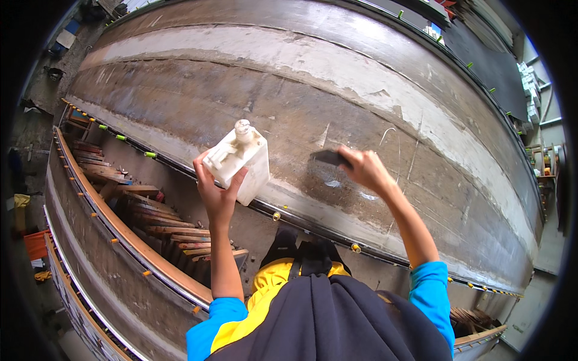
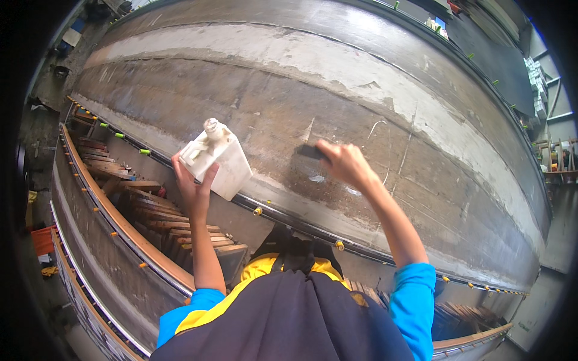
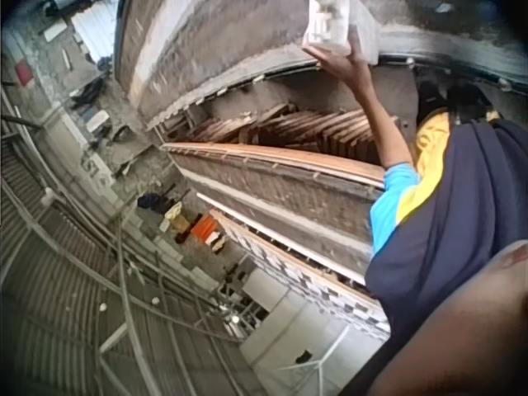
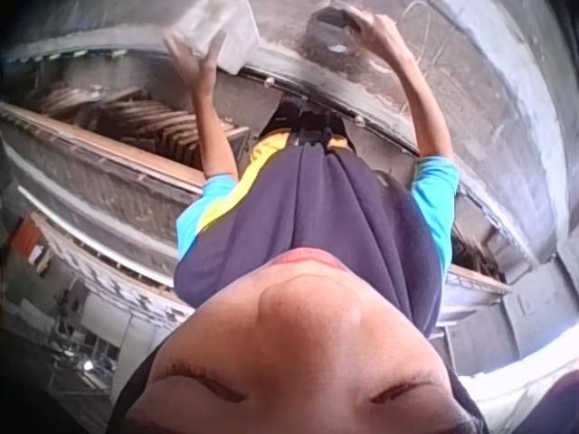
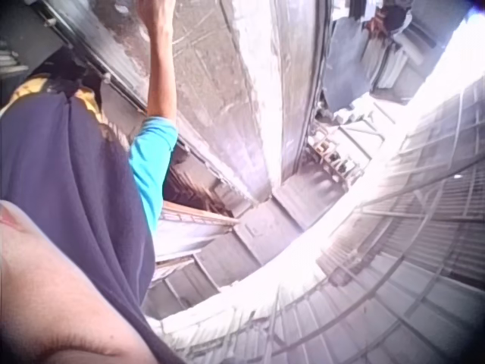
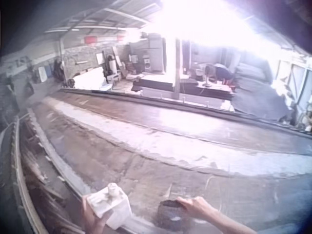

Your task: The person pours a white liquid from a plastic container onto a large wooden surface and spreads it evenly using a black scraper. The person moves along the curved surface, repeatedly pouring and scraping to cover the area.

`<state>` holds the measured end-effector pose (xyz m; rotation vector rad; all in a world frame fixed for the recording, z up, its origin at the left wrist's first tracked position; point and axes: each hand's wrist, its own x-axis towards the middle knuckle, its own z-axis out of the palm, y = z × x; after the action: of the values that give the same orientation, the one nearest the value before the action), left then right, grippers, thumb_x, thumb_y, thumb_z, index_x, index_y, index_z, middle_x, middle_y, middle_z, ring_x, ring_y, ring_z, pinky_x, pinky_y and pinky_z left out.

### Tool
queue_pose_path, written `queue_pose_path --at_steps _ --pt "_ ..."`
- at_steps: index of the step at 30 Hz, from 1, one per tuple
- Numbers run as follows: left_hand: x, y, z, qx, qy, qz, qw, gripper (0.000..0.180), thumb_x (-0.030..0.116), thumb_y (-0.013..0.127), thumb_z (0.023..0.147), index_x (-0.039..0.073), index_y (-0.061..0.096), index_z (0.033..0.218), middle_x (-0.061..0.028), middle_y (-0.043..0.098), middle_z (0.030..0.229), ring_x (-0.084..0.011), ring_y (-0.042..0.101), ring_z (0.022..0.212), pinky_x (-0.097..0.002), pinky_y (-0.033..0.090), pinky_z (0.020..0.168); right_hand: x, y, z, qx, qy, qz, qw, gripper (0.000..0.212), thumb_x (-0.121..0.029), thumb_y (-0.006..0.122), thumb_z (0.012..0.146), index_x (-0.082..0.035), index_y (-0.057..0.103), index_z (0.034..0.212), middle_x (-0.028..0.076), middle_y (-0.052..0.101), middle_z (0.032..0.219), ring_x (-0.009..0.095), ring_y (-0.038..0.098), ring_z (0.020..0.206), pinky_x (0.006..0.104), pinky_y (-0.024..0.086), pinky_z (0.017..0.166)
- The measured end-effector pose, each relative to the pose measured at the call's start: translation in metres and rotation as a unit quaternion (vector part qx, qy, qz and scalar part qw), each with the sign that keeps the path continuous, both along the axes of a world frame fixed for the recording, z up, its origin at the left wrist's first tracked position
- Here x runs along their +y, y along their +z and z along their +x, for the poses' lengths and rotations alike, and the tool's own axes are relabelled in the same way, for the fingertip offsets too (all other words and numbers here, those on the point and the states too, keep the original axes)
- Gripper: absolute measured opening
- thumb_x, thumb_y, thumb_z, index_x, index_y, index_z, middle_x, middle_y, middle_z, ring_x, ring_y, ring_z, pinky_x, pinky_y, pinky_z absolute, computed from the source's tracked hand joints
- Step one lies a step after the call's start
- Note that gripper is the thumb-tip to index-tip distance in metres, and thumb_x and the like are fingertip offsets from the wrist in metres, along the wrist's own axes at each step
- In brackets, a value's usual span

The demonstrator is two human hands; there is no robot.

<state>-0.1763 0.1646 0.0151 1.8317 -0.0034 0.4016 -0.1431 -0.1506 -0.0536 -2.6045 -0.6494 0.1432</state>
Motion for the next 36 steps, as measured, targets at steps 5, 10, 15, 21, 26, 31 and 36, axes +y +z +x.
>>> queue_pose_path --at_steps 5,10,15,21,26,31,36 --pt "-0.004 0.002 -0.008 -0.002 0.003 0.005 1.0 0.057 0.011 0.073 0.07 0.003 0.037 0.113 -0.0131 0.052 0.108 -0.0194 0.052 0.1 -0.031 0.041 0.087 -0.01 0.006 0.056 -0.046 -0.035 0.014 0.998 0.029 -0.011 0.061 0.079 -0.009 0.05 0.105 0.015 0.065 0.08 0.022 0.063 0.057 0.0303 0.056 0.047" --pt "-0.013 -0.002 -0.011 -0.012 0.009 -0.033 0.999 0.058 0.01 0.073 0.07 0.003 0.036 0.115 -0.0125 0.051 0.109 -0.0189 0.051 0.101 -0.0308 0.04 0.088 0.002 -0.007 0.026 -0.066 -0.012 -0.063 0.996 0.021 -0.013 0.06 0.081 -0.009 0.052 0.1 0.016 0.064 0.082 0.017 0.061 0.056 0.0314 0.052 0.044" --pt "-0.016 -0.009 -0.02 -0.04 0.031 -0.047 0.998 0.06 0.01 0.073 0.07 0.003 0.036 0.116 -0.0117 0.051 0.11 -0.0181 0.05 0.102 -0.0305 0.039 0.089 -0.013 -0.002 -0.055 -0.124 0.136 0.058 0.981 0.031 -0.008 0.061 0.072 -0.012 0.053 0.102 0.008 0.062 0.076 0.025 0.062 0.068 0.0372 0.052 0.059" --pt "-0.017 -0.009 -0.028 -0.065 0.051 -0.018 0.996 0.061 0.011 0.074 0.07 0.003 0.036 0.117 -0.011 0.05 0.11 -0.017 0.05 0.102 -0.03 0.039 0.089 -0.007 0.014 0.0 -0.015 0.158 0.005 0.987 0.022 -0.01 0.059 0.075 -0.016 0.052 0.095 0.005 0.061 0.074 0.023 0.06 0.057 0.036 0.05 0.048" --pt "-0.021 -0.006 -0.029 -0.064 0.077 0.023 0.995 0.06 0.014 0.074 0.071 0.002 0.037 0.117 -0.0102 0.048 0.11 -0.0165 0.05 0.101 -0.0297 0.04 0.088 0.044 0.0 0.084 -0.146 0.133 0.027 0.98 0.031 -0.011 0.059 0.078 -0.016 0.052 0.108 0.005 0.062 0.073 0.02 0.061 0.057 0.0343 0.052 0.05" --pt "-0.024 -0.003 -0.026 -0.089 0.107 -0.068 0.988 0.058 0.017 0.074 0.072 0.001 0.038 0.115 -0.0096 0.047 0.109 -0.0159 0.049 0.099 -0.0292 0.039 0.087 0.057 0.001 0.072 -0.082 0.129 0.018 0.988 0.027 -0.011 0.061 0.075 -0.016 0.057 0.102 0.006 0.065 0.077 0.022 0.062 0.062 0.0351 0.052 0.055" --pt "-0.02 -0.002 -0.032 -0.088 0.141 -0.07 0.984 0.057 0.018 0.073 0.073 0.001 0.036 0.114 -0.0096 0.045 0.108 -0.0159 0.047 0.1 -0.0295 0.038 0.088 0.021 0.007 0.002 -0.088 0.247 0.091 0.961 0.027 -0.008 0.064 0.07 -0.017 0.061 0.095 0.005 0.063 0.07 0.022 0.062 0.062 0.0338 0.051 0.058"
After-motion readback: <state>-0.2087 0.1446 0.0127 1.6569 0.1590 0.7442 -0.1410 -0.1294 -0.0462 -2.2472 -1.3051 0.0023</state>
